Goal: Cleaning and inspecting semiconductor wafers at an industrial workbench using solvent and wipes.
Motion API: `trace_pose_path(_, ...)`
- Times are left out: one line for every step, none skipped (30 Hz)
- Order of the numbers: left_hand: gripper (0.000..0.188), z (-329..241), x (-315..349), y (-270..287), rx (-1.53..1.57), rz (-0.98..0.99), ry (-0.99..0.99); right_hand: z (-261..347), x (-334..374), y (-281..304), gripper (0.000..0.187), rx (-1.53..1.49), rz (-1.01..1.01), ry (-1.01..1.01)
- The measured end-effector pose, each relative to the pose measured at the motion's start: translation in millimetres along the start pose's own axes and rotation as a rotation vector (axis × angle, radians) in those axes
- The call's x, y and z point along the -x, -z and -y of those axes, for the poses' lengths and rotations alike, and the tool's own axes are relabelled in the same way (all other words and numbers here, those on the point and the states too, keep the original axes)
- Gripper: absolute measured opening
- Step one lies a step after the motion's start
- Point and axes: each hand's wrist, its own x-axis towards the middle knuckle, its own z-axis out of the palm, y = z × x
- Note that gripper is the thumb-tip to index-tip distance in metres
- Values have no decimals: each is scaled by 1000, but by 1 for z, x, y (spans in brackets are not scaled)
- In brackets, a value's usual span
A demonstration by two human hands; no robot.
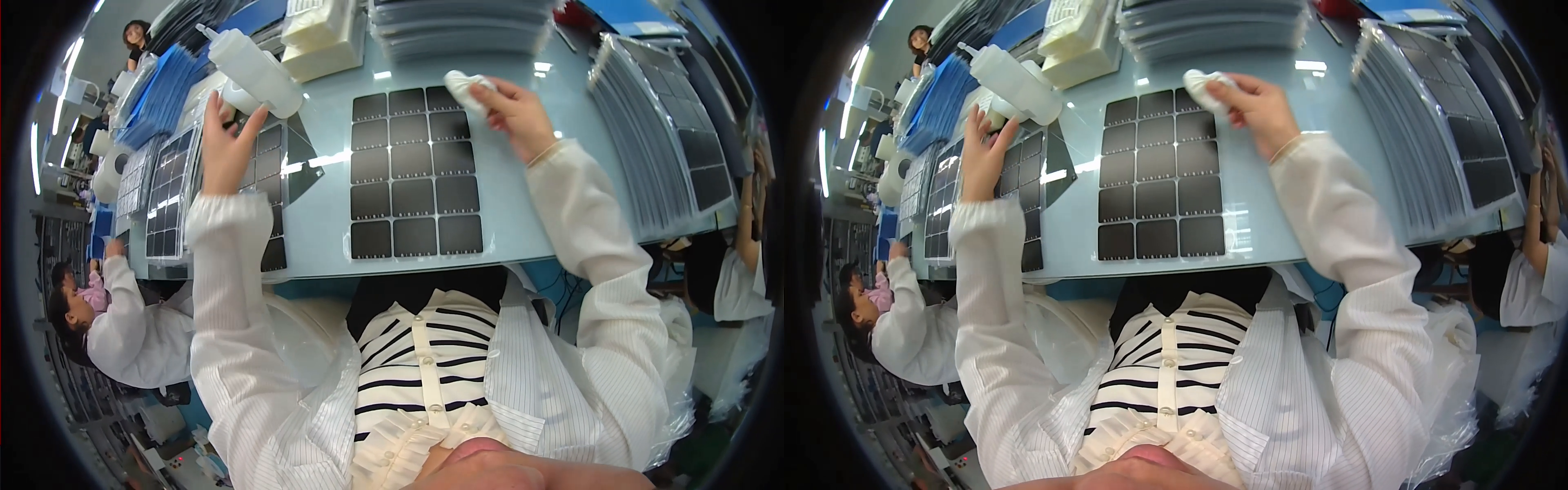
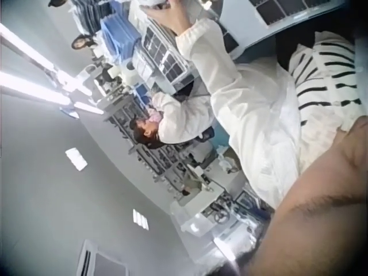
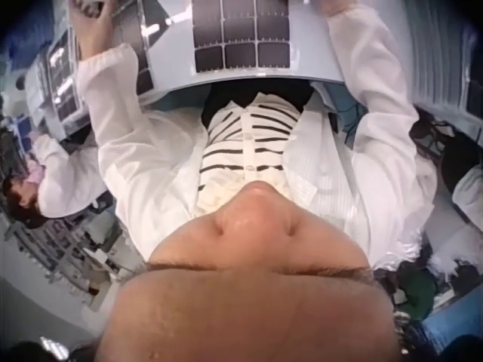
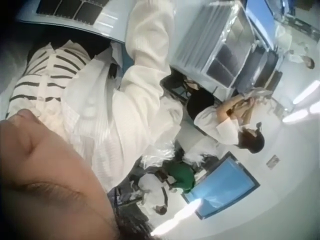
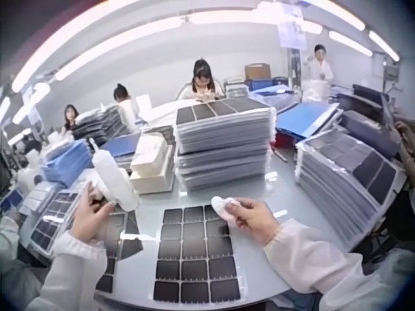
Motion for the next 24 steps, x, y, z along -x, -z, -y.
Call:
trace_pose_path(92,9,-16,-9,-55,-92,-41,-2,-1,-12,31,-166,68,-57)
trace_pose_path(92,16,-25,-20,-52,-103,-45,-3,0,-22,28,-289,105,-97)
trace_pose_path(93,21,-33,-37,-78,-133,-38,-2,3,-29,25,-408,137,-133)
trace_pose_path(95,26,-40,-49,-108,-161,-31,-2,5,-34,25,-404,137,-120)
trace_pose_path(95,32,-45,-58,-101,-168,-39,-1,6,-40,24,-518,198,-189)
trace_pose_path(93,40,-48,-66,-7,-242,-57,-2,8,-43,23,-630,258,-262)
trace_pose_path(90,51,-52,-71,82,-320,-78,-1,12,-47,23,-627,264,-255)
trace_pose_path(84,66,-58,-68,80,-376,-110,-1,15,-50,24,-692,318,-315)
trace_pose_path(84,63,-62,-73,90,-369,-118,-3,16,-47,24,-761,352,-370)
trace_pose_path(81,60,-63,-75,69,-354,-102,-7,14,-44,24,-786,367,-390)
trace_pose_path(78,58,-64,-77,46,-340,-85,-8,12,-43,24,-786,361,-382)
trace_pose_path(70,53,-65,-76,136,-315,-115,-9,11,-41,24,-785,333,-403)
trace_pose_path(70,48,-64,-75,139,-310,-118,-9,10,-40,25,-784,305,-425)
trace_pose_path(70,44,-62,-73,145,-240,-155,-9,9,-39,25,-786,301,-422)
trace_pose_path(69,33,-57,-68,147,-174,-190,-8,9,-39,24,-789,315,-419)
trace_pose_path(69,23,-52,-66,148,-169,-191,-8,8,-37,24,-792,323,-416)
trace_pose_path(67,12,-46,-65,157,-133,-213,-7,8,-35,24,-795,319,-417)
trace_pose_path(65,-1,-37,-59,160,-104,-234,-4,8,-36,23,-796,310,-416)
trace_pose_path(65,-13,-27,-55,156,-103,-228,-3,9,-36,23,-797,299,-418)
trace_pose_path(65,-28,-16,-51,49,-54,-281,-3,9,-35,23,-798,296,-424)
trace_pose_path(65,-41,-6,-50,-52,-1,-334,-4,9,-33,23,-817,295,-404)
trace_pose_path(65,-56,5,-47,-53,3,-329,-4,8,-32,22,-836,300,-386)
trace_pose_path(64,-71,17,-46,-157,64,-352,-4,7,-30,22,-835,293,-390)
trace_pose_path(64,-80,26,-45,-262,126,-373,-4,7,-29,23,-833,285,-395)
